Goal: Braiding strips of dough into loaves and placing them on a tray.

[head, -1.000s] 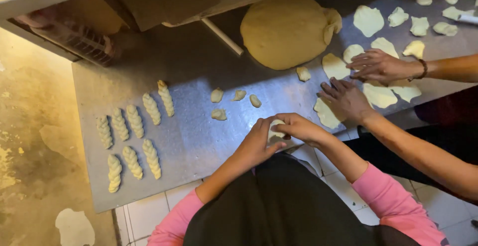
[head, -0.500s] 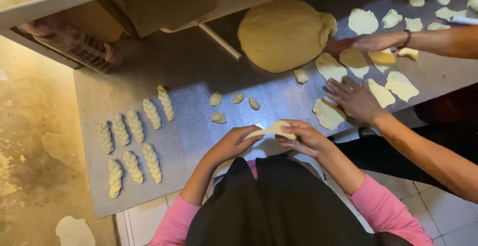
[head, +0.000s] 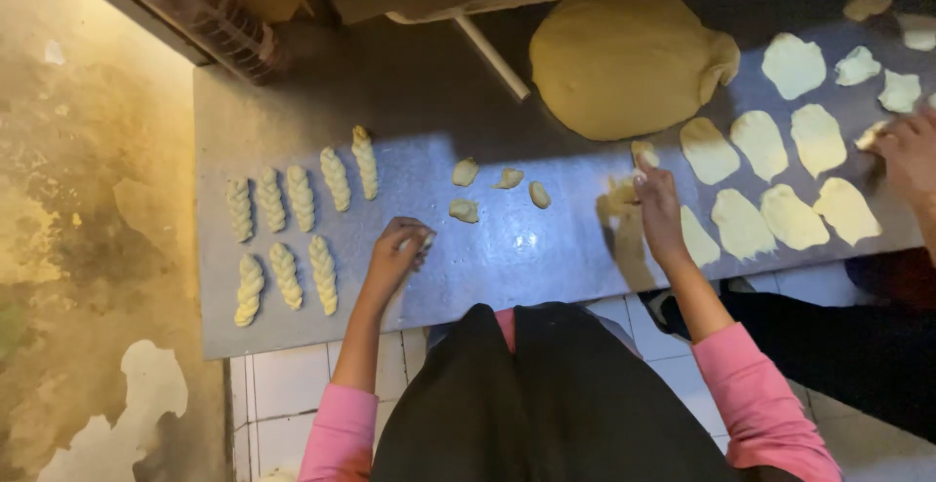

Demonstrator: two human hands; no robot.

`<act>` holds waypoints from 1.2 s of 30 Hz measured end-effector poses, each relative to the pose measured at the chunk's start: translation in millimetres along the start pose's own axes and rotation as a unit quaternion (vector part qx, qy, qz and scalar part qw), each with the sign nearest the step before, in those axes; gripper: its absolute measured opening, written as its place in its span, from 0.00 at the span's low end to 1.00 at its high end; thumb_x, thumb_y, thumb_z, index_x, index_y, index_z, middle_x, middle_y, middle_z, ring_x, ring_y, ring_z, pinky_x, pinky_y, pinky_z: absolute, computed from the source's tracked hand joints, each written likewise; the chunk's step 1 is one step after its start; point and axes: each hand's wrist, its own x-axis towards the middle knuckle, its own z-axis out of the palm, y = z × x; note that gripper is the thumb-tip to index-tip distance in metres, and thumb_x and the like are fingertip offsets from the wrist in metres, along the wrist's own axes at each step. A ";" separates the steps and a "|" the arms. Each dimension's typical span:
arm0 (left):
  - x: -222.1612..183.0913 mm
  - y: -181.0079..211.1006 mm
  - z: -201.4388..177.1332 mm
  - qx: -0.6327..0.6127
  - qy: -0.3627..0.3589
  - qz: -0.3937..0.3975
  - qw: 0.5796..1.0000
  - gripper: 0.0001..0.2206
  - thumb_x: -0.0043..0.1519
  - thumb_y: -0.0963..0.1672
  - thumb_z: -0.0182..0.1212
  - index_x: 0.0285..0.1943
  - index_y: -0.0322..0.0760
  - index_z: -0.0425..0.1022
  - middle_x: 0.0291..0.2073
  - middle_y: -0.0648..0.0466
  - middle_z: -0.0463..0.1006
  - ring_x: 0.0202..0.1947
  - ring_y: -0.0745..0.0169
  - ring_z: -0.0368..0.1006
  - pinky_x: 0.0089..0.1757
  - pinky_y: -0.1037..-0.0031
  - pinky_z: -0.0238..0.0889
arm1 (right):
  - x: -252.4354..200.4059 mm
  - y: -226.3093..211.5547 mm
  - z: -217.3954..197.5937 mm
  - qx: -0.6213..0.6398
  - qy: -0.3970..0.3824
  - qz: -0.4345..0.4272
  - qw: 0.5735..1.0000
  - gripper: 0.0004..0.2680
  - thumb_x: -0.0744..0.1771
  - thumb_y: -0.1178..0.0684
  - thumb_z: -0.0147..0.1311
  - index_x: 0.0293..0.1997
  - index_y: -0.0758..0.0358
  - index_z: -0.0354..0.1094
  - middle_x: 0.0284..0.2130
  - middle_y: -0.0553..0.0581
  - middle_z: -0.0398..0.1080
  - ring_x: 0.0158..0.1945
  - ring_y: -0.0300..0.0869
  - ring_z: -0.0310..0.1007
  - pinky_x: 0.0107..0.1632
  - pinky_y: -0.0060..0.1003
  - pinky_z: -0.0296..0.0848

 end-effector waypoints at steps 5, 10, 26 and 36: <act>-18.8 -41.1 40.3 0.306 0.008 0.174 0.936 0.21 0.65 0.55 0.53 0.63 0.49 0.76 0.58 0.53 0.72 0.52 0.54 0.71 0.48 0.51 0.65 | -5.2 -15.8 38.5 -0.340 -0.068 -0.149 0.926 0.18 0.67 0.56 0.56 0.66 0.65 0.66 0.45 0.61 0.68 0.48 0.54 0.65 0.54 0.47 0.66; -34.3 -83.7 61.1 0.554 -0.015 0.326 0.766 0.28 0.61 0.59 0.54 0.71 0.59 0.67 0.74 0.52 0.56 0.74 0.41 0.49 0.57 0.18 0.31 | -30.6 -50.5 111.0 -0.373 -0.073 -0.205 0.902 0.18 0.65 0.58 0.57 0.62 0.67 0.66 0.52 0.67 0.67 0.54 0.61 0.64 0.58 0.52 0.64; -116.8 -53.3 -31.4 0.144 0.284 0.164 0.934 0.32 0.67 0.38 0.56 0.80 0.34 0.46 0.68 0.42 0.63 0.53 0.52 0.72 0.56 0.63 0.65 | -58.4 -79.7 370.6 -0.386 -0.272 -0.279 0.836 0.28 0.70 0.34 0.45 0.75 0.62 0.50 0.73 0.67 0.49 0.76 0.59 0.45 0.73 0.63 0.39; -153.7 -57.1 11.8 0.123 0.100 0.167 0.973 0.27 0.65 0.38 0.57 0.75 0.33 0.57 0.63 0.42 0.67 0.53 0.50 0.73 0.56 0.62 0.66 | -198.0 -45.8 281.2 -0.404 -0.202 -0.215 0.866 0.31 0.68 0.39 0.50 0.75 0.73 0.46 0.73 0.76 0.47 0.77 0.62 0.44 0.75 0.56 0.43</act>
